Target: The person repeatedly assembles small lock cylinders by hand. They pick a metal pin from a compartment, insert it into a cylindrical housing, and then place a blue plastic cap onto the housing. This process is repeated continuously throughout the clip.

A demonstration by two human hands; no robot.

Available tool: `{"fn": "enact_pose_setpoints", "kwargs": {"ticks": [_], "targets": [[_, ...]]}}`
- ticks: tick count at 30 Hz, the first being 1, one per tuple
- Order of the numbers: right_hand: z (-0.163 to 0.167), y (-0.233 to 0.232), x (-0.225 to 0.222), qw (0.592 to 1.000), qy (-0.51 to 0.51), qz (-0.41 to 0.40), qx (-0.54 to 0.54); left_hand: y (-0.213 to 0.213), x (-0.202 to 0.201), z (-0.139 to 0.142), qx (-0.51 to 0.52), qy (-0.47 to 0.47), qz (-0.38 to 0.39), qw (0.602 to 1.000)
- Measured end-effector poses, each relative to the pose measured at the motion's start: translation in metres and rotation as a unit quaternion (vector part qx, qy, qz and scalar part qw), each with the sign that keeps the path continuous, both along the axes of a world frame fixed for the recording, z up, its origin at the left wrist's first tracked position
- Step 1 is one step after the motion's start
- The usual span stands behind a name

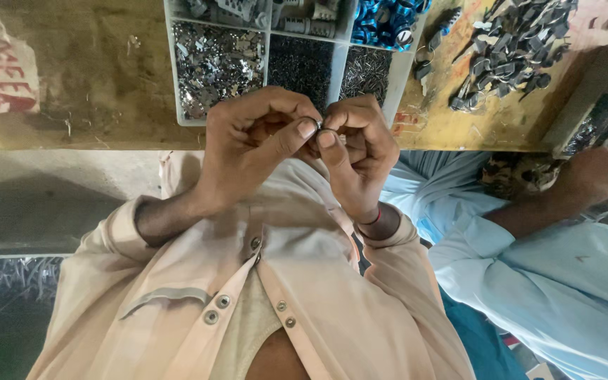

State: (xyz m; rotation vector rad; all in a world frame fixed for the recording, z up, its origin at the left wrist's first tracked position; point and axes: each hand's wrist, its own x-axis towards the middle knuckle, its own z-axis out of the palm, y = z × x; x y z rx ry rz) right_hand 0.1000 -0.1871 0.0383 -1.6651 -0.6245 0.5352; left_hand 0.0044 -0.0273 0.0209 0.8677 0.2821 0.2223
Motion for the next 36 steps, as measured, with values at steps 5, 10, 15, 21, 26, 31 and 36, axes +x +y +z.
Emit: {"fn": "enact_pose_setpoints", "kwargs": {"ticks": [5,10,15,21,26,31,36], "targets": [[0.006,0.003,0.002,0.998,0.061,-0.017,0.015,0.000,0.003,-0.002,-0.037,0.009,-0.012,0.999],[0.007,0.005,0.000,0.999,-0.042,-0.022,-0.018,0.000,0.001,-0.001,0.017,0.012,-0.012,1.000],[0.008,0.003,0.000,0.995,-0.085,-0.018,-0.045,-0.003,0.000,-0.001,0.008,0.009,0.005,1.000],[-0.001,0.002,-0.006,0.997,-0.037,-0.062,-0.014,0.000,0.001,0.002,0.050,0.015,-0.003,0.999],[-0.013,0.008,0.002,0.975,-0.222,-0.029,0.000,0.008,0.003,0.008,0.101,-0.030,0.025,0.994],[-0.009,0.013,0.030,0.941,-0.320,0.092,0.056,0.021,0.003,0.014,0.271,-0.028,0.014,0.962],[0.001,0.007,0.040,0.964,-0.204,0.161,0.065,0.028,-0.001,0.013,0.303,-0.022,-0.024,0.952]]}}
